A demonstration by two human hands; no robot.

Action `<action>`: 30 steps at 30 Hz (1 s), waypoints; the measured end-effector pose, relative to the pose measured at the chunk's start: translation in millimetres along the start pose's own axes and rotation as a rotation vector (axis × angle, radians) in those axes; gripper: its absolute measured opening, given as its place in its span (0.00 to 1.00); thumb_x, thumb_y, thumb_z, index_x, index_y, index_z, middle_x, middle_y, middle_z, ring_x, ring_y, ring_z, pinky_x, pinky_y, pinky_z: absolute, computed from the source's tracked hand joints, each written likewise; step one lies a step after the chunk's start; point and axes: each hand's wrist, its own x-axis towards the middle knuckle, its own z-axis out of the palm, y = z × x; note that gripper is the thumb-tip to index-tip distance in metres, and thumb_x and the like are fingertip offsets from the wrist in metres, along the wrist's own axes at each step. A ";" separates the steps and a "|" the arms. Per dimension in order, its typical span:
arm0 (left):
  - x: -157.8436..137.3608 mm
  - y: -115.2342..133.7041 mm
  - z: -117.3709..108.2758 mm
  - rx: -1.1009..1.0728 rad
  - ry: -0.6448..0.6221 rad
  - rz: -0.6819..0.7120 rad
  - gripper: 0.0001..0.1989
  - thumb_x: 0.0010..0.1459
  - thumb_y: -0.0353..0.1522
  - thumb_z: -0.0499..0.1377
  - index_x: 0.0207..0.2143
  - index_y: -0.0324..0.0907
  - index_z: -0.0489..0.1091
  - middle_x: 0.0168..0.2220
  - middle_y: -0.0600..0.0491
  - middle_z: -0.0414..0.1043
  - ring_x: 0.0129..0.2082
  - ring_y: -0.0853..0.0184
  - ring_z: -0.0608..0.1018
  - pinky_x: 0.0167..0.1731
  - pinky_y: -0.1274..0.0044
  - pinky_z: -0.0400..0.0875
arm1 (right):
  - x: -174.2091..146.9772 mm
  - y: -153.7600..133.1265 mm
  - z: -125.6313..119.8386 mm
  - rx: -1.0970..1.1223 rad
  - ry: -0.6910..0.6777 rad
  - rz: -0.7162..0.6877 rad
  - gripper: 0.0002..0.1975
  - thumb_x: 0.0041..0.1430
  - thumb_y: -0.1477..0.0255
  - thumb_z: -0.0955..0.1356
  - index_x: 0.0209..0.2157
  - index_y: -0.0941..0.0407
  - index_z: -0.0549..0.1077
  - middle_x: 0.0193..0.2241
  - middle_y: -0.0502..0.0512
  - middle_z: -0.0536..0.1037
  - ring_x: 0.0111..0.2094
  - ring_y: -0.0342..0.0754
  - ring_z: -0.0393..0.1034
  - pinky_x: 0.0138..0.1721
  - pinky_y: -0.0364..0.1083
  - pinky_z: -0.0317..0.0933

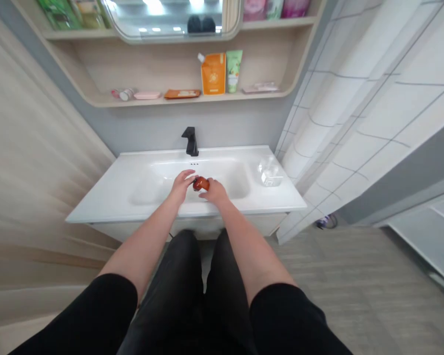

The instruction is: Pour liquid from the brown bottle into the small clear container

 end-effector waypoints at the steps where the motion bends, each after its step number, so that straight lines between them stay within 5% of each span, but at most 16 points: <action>1: -0.1 -0.1 -0.1 -0.017 0.006 -0.004 0.25 0.47 0.38 0.70 0.50 0.45 0.76 0.61 0.42 0.80 0.56 0.51 0.86 0.61 0.58 0.77 | 0.4 0.4 -0.2 0.016 0.002 0.002 0.34 0.53 0.59 0.85 0.57 0.54 0.74 0.51 0.59 0.84 0.51 0.57 0.80 0.51 0.49 0.69; 14: 2.8 -1.2 0.0 -0.070 -0.031 0.008 0.25 0.51 0.43 0.71 0.50 0.45 0.75 0.59 0.41 0.81 0.57 0.52 0.85 0.62 0.58 0.76 | -1.0 -3.1 -5.5 0.124 -0.015 0.056 0.32 0.54 0.59 0.85 0.55 0.51 0.76 0.47 0.55 0.86 0.47 0.56 0.82 0.49 0.49 0.70; 20: 7.3 -8.1 -2.1 0.076 0.064 0.025 0.28 0.46 0.44 0.75 0.48 0.44 0.75 0.46 0.44 0.83 0.50 0.55 0.85 0.59 0.59 0.77 | -2.1 -5.6 -7.6 0.109 -0.023 0.065 0.32 0.53 0.59 0.85 0.55 0.51 0.76 0.47 0.55 0.87 0.47 0.56 0.82 0.48 0.48 0.70; 25: 7.6 -8.5 -3.5 -0.030 -0.051 0.000 0.33 0.48 0.43 0.73 0.57 0.45 0.76 0.54 0.41 0.84 0.56 0.52 0.85 0.60 0.59 0.77 | -1.6 -4.9 -6.6 0.133 -0.013 0.067 0.32 0.55 0.57 0.84 0.56 0.51 0.75 0.48 0.56 0.87 0.48 0.56 0.83 0.48 0.48 0.71; 30: 10.0 -12.1 -2.0 0.069 0.041 -0.011 0.31 0.46 0.43 0.76 0.52 0.45 0.78 0.50 0.43 0.83 0.53 0.53 0.84 0.55 0.62 0.78 | -0.6 -3.6 -4.0 0.135 -0.002 0.062 0.31 0.55 0.57 0.84 0.54 0.50 0.75 0.47 0.55 0.87 0.47 0.56 0.83 0.48 0.48 0.71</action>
